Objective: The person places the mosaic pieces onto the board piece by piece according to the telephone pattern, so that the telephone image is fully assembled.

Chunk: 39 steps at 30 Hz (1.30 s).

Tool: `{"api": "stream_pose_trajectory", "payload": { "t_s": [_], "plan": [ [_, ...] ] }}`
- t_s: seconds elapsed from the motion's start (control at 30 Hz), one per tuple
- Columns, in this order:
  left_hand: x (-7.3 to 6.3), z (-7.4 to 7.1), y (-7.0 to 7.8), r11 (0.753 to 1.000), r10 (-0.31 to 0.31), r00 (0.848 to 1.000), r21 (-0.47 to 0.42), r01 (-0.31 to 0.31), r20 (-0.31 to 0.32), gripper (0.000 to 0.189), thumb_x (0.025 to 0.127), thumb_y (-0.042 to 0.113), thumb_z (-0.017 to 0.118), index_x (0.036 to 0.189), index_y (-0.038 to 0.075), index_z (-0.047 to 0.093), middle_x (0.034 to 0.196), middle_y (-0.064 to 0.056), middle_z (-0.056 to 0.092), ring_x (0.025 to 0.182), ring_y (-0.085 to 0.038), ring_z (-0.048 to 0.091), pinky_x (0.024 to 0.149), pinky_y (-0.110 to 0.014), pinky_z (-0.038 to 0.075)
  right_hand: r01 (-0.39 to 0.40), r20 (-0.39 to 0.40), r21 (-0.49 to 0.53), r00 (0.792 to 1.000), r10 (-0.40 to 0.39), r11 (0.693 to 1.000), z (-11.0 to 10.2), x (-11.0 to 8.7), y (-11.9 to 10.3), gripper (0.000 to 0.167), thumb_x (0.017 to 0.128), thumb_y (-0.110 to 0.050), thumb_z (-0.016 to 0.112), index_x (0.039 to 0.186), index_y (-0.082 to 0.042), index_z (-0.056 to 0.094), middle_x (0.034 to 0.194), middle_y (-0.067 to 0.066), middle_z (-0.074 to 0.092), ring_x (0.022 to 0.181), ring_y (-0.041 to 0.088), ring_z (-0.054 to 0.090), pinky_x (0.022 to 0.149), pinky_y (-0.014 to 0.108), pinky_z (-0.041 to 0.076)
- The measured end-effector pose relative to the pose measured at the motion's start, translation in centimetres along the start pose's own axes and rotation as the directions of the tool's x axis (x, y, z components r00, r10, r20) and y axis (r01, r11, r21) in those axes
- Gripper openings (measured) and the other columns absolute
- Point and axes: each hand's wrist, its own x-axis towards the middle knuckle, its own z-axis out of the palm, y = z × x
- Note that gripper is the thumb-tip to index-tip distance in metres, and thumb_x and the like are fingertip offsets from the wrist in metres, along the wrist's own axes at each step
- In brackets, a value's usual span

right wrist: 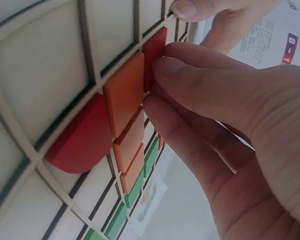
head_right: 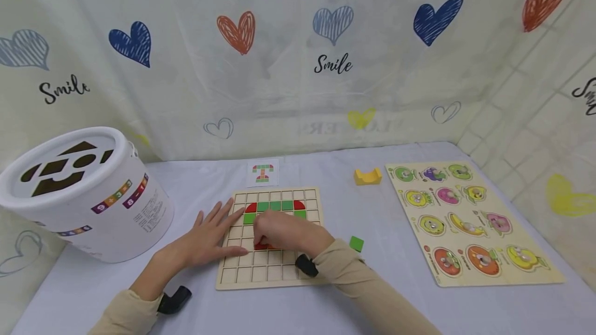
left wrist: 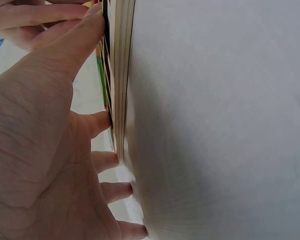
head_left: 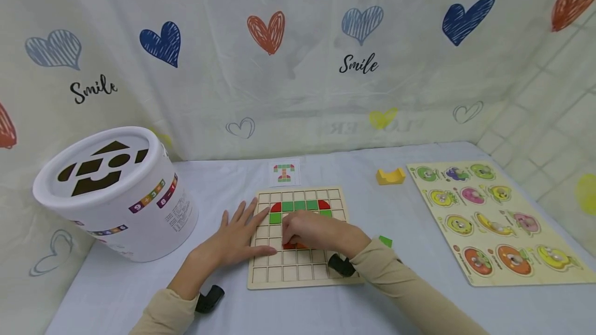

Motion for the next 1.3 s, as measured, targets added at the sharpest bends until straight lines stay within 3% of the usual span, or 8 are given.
{"api": "stream_pose_trajectory", "payload": {
  "t_s": [0.47,0.67,0.83,1.07,1.3],
  "plan": [
    [0.0,-0.3,0.2,1.000,-0.007,1.000,0.002,0.007,0.003,0.101,0.092,0.072,0.063,0.167,0.015,0.027,0.174,-0.020,0.007,0.158,-0.049,0.006,0.117,-0.079,0.005,-0.057,-0.024,0.007,0.998,0.057,0.998,0.3,-0.3,-0.3,0.010,0.094,-0.001,0.077,0.099,-0.007,0.084,0.098,-0.002,0.076,0.094,0.008,0.068,0.088,0.016,0.053],
    [0.0,-0.2,0.1,1.000,-0.008,1.000,0.011,0.008,0.001,0.101,0.092,0.072,0.063,0.167,0.015,0.027,0.174,-0.020,0.008,0.158,-0.050,0.007,0.116,-0.079,0.005,-0.081,-0.013,0.145,0.996,0.083,0.986,-0.5,-1.7,-0.2,0.016,0.098,-0.004,0.072,0.111,-0.007,0.081,0.107,-0.001,0.076,0.103,0.009,0.067,0.093,0.022,0.053],
    [0.2,0.0,0.1,1.000,-0.016,1.000,0.021,0.016,0.005,0.102,0.091,0.074,0.062,0.167,0.016,0.028,0.174,-0.019,0.008,0.158,-0.049,0.006,0.117,-0.078,0.004,-0.128,-0.021,0.257,0.990,0.138,0.958,-2.1,-4.5,0.9,0.021,0.099,-0.002,0.069,0.116,-0.009,0.080,0.113,-0.003,0.076,0.111,0.013,0.068,0.099,0.033,0.055],
    [0.2,0.1,0.1,1.000,-0.022,1.000,0.013,0.022,0.006,0.102,0.091,0.073,0.064,0.167,0.016,0.027,0.174,-0.020,0.008,0.158,-0.050,0.006,0.117,-0.078,0.003,-0.224,-0.015,0.277,0.971,0.237,0.934,-4.1,-9.9,2.9,0.021,0.095,0.000,0.075,0.112,-0.009,0.081,0.107,-0.003,0.074,0.100,0.012,0.068,0.091,0.036,0.059],
    [0.1,0.0,0.3,1.000,-0.014,1.000,0.002,0.014,0.007,0.102,0.091,0.073,0.063,0.168,0.016,0.026,0.174,-0.020,0.007,0.158,-0.049,0.004,0.117,-0.079,0.002,-0.307,0.021,0.325,0.948,0.318,0.894,-3.8,-15.4,4.7,0.022,0.091,0.000,0.077,0.110,-0.012,0.080,0.109,-0.006,0.072,0.100,0.015,0.067,0.089,0.035,0.059]
  ]
}}
